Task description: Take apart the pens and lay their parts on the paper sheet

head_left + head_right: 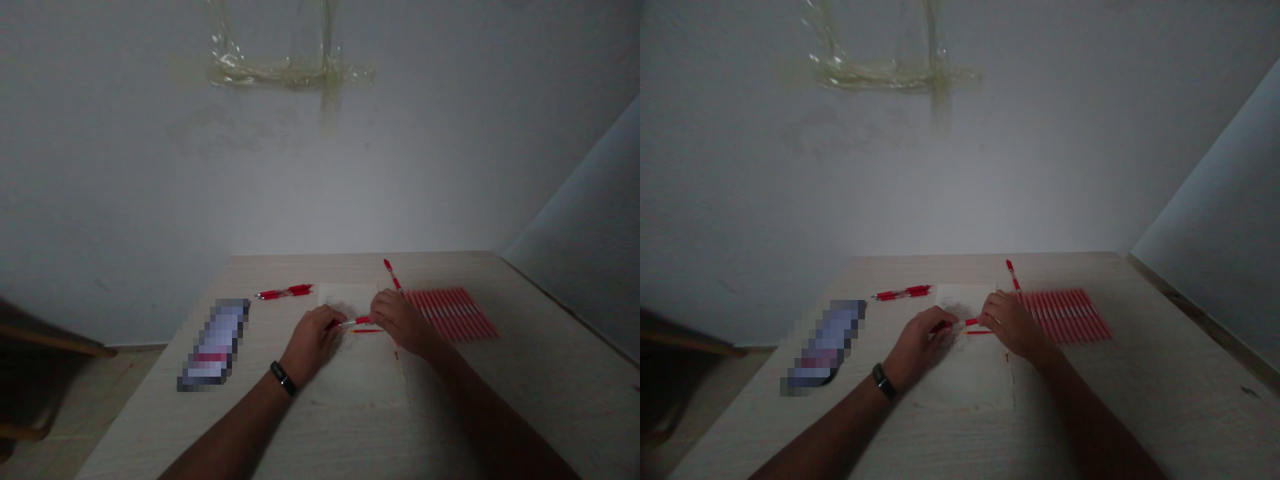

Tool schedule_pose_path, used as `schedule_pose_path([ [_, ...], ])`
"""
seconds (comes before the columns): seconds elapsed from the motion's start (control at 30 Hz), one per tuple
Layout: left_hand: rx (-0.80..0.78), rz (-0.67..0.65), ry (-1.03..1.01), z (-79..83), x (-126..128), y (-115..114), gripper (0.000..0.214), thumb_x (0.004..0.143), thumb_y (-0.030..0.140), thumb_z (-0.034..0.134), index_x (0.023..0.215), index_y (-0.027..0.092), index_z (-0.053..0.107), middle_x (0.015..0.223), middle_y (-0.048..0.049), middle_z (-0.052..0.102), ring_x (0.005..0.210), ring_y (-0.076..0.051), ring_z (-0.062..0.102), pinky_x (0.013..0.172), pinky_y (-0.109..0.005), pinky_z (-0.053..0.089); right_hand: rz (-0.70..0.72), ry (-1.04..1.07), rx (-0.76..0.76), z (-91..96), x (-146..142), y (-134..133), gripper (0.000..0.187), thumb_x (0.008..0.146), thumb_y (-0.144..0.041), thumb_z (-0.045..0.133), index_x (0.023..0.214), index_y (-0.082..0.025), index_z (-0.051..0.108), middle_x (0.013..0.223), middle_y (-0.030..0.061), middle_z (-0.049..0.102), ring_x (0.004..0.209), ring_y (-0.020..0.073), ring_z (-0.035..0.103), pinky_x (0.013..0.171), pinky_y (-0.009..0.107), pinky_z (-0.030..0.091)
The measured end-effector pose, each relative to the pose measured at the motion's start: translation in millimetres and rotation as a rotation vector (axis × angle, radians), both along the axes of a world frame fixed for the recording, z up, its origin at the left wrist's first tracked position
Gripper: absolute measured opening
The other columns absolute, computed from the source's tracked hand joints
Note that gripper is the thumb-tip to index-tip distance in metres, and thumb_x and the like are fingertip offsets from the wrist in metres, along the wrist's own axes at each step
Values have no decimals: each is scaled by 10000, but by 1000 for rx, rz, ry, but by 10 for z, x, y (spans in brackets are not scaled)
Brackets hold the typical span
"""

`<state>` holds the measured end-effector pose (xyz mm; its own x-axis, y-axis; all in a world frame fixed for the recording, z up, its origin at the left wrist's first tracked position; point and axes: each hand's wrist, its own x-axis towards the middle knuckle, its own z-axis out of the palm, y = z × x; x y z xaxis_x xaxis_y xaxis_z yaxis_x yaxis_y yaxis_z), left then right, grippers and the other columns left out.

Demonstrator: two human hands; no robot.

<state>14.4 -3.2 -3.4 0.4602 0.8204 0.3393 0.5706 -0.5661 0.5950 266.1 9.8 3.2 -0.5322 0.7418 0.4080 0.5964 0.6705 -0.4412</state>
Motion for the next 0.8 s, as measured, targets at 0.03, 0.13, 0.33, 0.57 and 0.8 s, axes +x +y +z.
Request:
schedule_pose_path([
  [0.03, 0, -1, 2, 3, 0, 0, 125, 943, 202, 557, 1019, 207, 657, 984, -52, 679, 902, -200, 597, 818, -328, 436, -8, 9, -2, -1, -2, -1, 233, 1007, -349, 516, 863, -188, 605, 888, 47, 614, 893, 210, 536, 844, 373, 401],
  [0.13, 8, -1, 1, 9, -1, 0, 137, 944, 203, 547, 1024, 203, 659, 981, -60, 682, 900, -203, 601, 816, -333, 443, -21, 14, 4, 9, -3, -9, 183, 957, -371, 609, 936, -189, 611, 954, 49, 622, 937, 214, 537, 864, 376, 400],
  [0.33, 13, -13, -13, 11, -3, 5, 135, 947, 221, 548, 1009, 203, 666, 969, -61, 687, 903, -207, 610, 810, -330, 454, 13, -44, 12, 5, 0, -2, 298, 1002, -393, 522, 811, -184, 614, 862, 41, 613, 870, 201, 532, 819, 363, 394],
  [0.57, -14, -26, -36, -3, 0, 12, 148, 950, 238, 548, 1025, 206, 671, 975, -56, 693, 894, -199, 619, 807, -309, 463, 2, -22, 1, 28, -21, -24, 274, 1020, -387, 484, 900, -182, 620, 921, 54, 625, 927, 209, 542, 874, 378, 396],
  [0.8, -73, -107, -105, -4, 5, -4, 192, 980, 247, 498, 1068, 202, 662, 1004, -58, 692, 925, -191, 622, 836, -294, 464, 71, -33, -3, 73, -18, -34, 317, 1049, -349, 400, 933, -184, 644, 928, 57, 634, 938, 214, 536, 874, 385, 399],
])
